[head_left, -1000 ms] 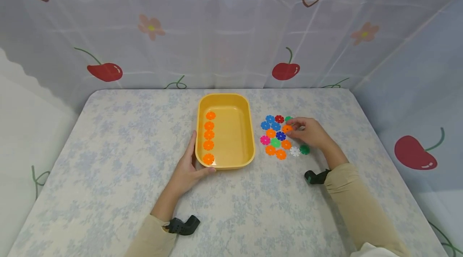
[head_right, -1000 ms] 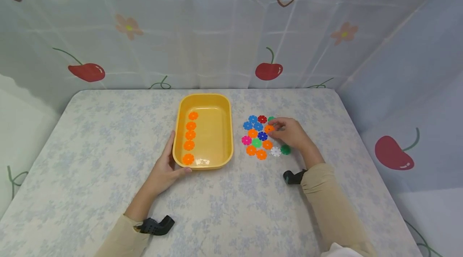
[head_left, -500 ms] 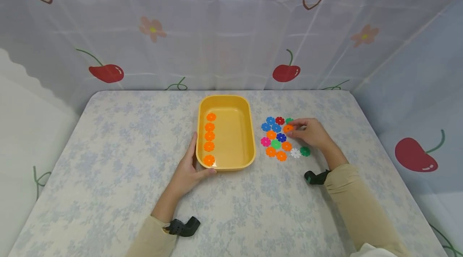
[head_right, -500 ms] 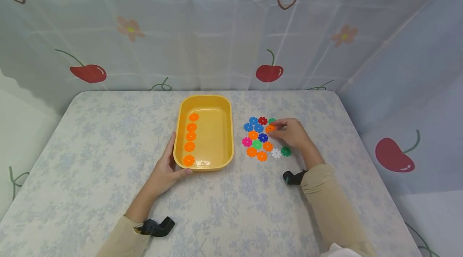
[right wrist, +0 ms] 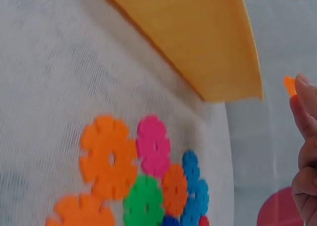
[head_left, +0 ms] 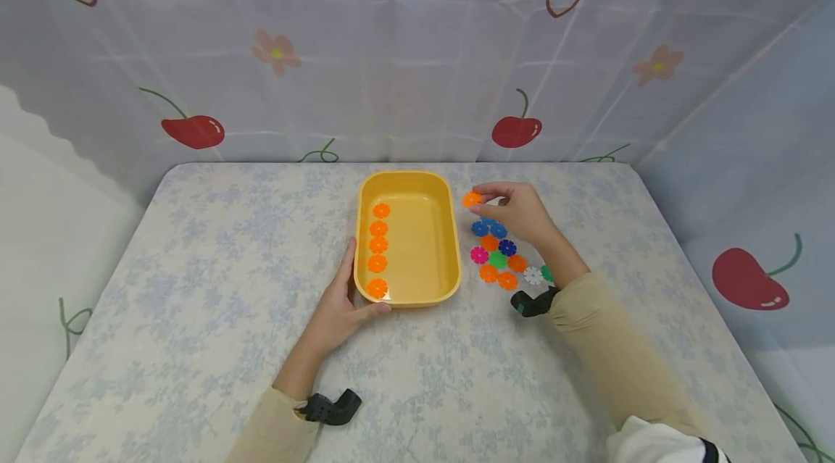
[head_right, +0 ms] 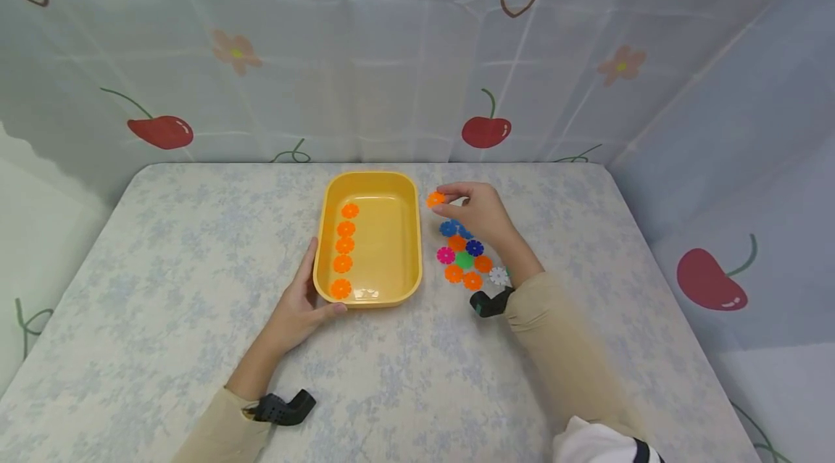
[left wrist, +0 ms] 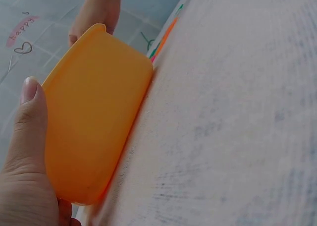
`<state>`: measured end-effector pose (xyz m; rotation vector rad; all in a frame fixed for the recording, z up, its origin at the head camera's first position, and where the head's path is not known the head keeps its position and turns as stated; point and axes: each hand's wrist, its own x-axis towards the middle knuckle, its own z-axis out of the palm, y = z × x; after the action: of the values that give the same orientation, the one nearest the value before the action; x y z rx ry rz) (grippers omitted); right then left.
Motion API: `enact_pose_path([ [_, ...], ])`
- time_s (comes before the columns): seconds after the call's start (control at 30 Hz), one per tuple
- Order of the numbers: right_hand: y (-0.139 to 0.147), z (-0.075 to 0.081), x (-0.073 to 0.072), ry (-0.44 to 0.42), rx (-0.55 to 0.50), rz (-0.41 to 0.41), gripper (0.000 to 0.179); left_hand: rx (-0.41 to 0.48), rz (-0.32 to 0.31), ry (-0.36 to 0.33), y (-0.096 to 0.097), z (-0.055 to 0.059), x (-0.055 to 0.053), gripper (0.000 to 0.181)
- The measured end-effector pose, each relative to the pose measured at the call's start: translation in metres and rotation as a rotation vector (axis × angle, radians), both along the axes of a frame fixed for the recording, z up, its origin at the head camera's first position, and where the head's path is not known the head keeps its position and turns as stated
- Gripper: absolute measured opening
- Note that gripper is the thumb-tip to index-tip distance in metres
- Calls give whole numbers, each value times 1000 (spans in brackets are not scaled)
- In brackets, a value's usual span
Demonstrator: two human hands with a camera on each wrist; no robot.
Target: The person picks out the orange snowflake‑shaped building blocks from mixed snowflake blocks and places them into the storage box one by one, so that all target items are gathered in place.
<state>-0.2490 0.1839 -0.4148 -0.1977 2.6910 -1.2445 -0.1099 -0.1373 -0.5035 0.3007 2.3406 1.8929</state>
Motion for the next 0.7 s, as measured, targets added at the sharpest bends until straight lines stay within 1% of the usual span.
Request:
enact_pose_path([
  [0.13,-31,3,-3,34,-19,77,38,9,-4,-1,0,0,0,121],
  [0.23,-54,2,-7,18,17,110,38,11,-11,-3,0,1,0,121],
  [0.33,-74,0,-11,19,116,152,41,9,-15,-3,0,2,0,121],
  [0.4,-84,-2,-14,47,208,196,41,1,-14,-1,0,2,0,120],
  [0.47,-93,-4,-16,103,310,241,39,-7,-11,-1,0,2,0,120],
  [0.53,-100,-6,-17,153,391,275,35,-14,-7,1,-1,2,0,119],
  [0.63,-109,-9,-19,232,470,316,30,-20,-5,6,0,3,0,119],
  [0.7,-113,-12,-19,274,498,334,26,-23,-8,11,0,3,0,119],
])
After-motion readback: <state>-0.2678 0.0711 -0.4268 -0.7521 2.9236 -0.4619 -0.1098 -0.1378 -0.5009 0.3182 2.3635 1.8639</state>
